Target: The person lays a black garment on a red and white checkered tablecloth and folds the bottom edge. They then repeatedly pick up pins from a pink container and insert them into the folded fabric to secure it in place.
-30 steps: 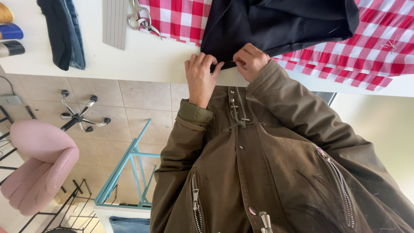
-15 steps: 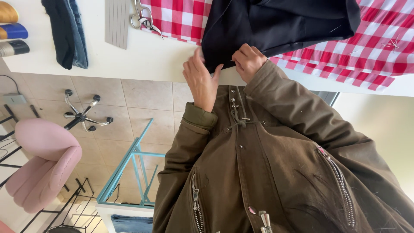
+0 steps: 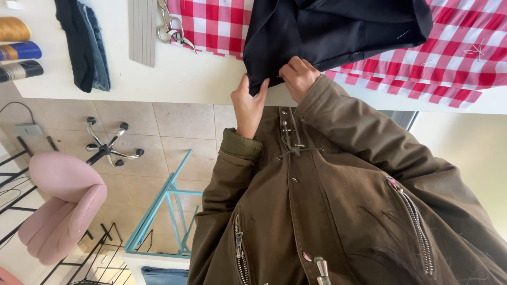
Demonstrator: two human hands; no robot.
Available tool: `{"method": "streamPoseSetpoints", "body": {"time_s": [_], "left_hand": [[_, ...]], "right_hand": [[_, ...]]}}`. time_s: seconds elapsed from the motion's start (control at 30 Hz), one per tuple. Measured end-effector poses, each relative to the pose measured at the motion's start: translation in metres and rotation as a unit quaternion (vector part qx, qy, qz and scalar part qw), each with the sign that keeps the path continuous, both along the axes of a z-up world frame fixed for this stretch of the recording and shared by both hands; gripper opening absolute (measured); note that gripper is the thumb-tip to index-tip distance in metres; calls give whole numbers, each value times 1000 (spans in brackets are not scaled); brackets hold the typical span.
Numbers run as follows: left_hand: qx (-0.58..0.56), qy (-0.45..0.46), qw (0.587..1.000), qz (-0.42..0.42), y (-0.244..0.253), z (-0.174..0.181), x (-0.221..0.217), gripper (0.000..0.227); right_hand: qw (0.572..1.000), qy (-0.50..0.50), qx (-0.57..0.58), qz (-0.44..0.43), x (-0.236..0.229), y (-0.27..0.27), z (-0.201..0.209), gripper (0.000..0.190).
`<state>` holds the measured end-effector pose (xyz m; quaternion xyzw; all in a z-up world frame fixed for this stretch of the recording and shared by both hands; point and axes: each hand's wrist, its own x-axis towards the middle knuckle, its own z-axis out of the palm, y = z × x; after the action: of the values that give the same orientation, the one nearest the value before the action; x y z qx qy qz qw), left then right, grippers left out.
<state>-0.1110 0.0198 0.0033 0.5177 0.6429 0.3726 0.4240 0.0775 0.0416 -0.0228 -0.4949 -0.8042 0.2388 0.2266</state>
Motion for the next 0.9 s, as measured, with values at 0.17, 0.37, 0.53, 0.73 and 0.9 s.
{"method": "streamPoseSetpoints", "body": {"time_s": [0.17,0.37,0.53,0.73,0.9], "left_hand": [[-24,46,999,2,1,-6,-2,29],[0,25,1000,-1,10,3,8,35],[-28,16,999,10,8,2,12,35],[-5,-8,1000,28,2,1,14,31],[-29,-12,999,39,1,2,12,31]], "right_hand": [[1000,-6,1,6,-1,1,0,18],[1000,-18,18,0,-2,0,-2,18],[999,-25,15,14,-3,1,2,17],[999,-7,36,-2,-8,-4,-2,17],[1000,15,17,-9,-8,-3,0,14]]}}
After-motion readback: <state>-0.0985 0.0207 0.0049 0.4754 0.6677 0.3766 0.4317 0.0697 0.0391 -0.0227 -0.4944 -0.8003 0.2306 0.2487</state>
